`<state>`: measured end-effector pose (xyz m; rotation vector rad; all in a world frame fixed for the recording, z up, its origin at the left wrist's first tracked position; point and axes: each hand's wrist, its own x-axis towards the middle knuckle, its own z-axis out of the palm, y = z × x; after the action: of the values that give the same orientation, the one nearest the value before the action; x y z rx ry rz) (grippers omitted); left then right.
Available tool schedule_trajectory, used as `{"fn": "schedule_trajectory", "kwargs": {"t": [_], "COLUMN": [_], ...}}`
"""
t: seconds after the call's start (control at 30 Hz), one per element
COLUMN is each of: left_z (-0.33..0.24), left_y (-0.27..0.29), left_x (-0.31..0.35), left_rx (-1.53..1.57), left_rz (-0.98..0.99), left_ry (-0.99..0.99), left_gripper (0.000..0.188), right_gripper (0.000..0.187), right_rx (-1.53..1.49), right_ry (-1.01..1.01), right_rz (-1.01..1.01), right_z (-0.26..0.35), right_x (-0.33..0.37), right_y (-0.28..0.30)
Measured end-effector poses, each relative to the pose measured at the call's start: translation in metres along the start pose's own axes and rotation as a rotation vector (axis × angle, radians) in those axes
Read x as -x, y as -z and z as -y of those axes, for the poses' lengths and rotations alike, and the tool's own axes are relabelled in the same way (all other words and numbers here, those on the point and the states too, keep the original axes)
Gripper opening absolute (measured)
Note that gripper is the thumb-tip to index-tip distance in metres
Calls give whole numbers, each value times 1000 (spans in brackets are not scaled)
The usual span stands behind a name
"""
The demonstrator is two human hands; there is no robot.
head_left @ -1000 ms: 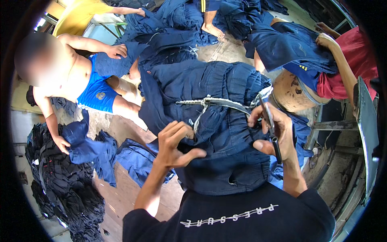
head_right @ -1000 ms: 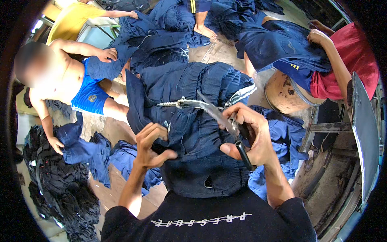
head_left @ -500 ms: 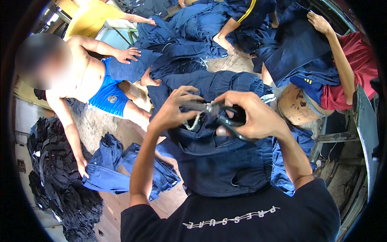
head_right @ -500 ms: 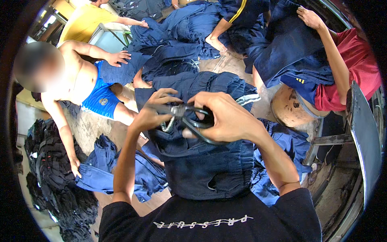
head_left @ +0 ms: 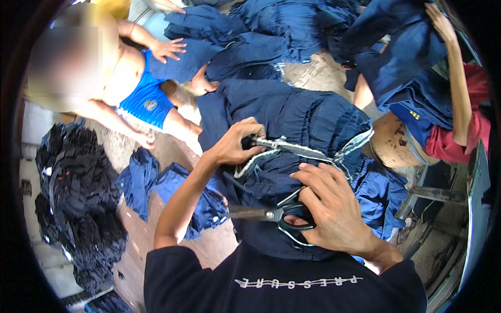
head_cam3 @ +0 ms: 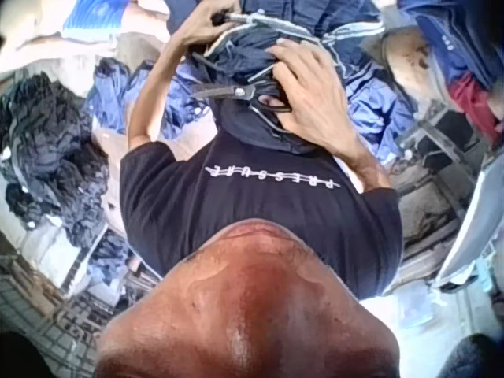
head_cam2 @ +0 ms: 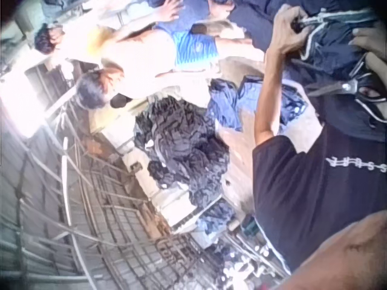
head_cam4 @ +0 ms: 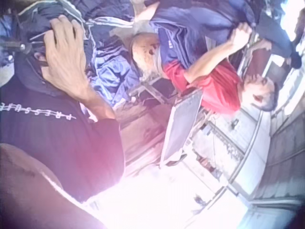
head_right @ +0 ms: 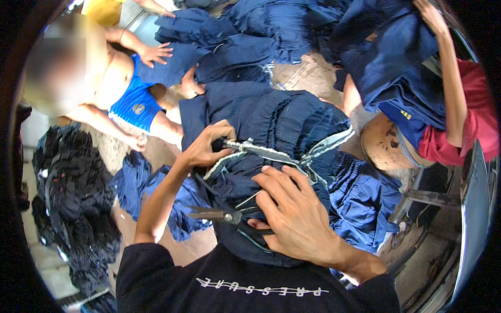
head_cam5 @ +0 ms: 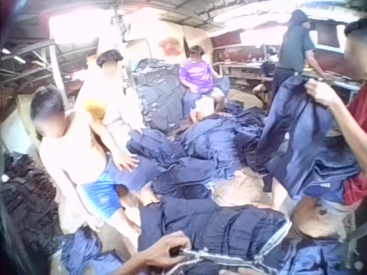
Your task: The person repeatedly picks up dark blue pants from a large pile, turns them inside out to check the interior, and places them back down. The person also uses shears to cut a white binding string from a bundle of pants.
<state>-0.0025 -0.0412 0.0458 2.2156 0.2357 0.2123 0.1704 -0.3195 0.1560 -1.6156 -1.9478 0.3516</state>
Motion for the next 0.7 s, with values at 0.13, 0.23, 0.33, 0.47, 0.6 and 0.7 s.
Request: {"fn": "schedule_trajectory", "kwargs": {"t": [0.13, 0.23, 0.33, 0.47, 0.6, 0.7], "left_z": [-6, -35, -83, -135, -149, -132], "left_y": [-16, -29, -26, -14, -28, -54], "left_x": [15, 26, 34, 20, -6, -20], "left_rx": [510, 458, 472, 500, 492, 464], "left_rz": [-59, -351, -451, -489, -546, -512], "left_ry": [304, 277, 306, 294, 241, 238], "left_gripper": [35, 45, 45, 34, 31, 31], "right_gripper": [38, 36, 38, 42, 49, 52], "right_rx": [-20, -63, -108, -157, -213, -255], "right_ry": [101, 223, 309, 340, 130, -103], "right_rz": [-140, -200, -256, -289, -340, -265], "right_z": [-18, -39, -58, -90, -124, -136], "right_x": [4, 8, 12, 9, 6, 10], "right_y": [-18, -21, -14, 17, 47, 51]}}
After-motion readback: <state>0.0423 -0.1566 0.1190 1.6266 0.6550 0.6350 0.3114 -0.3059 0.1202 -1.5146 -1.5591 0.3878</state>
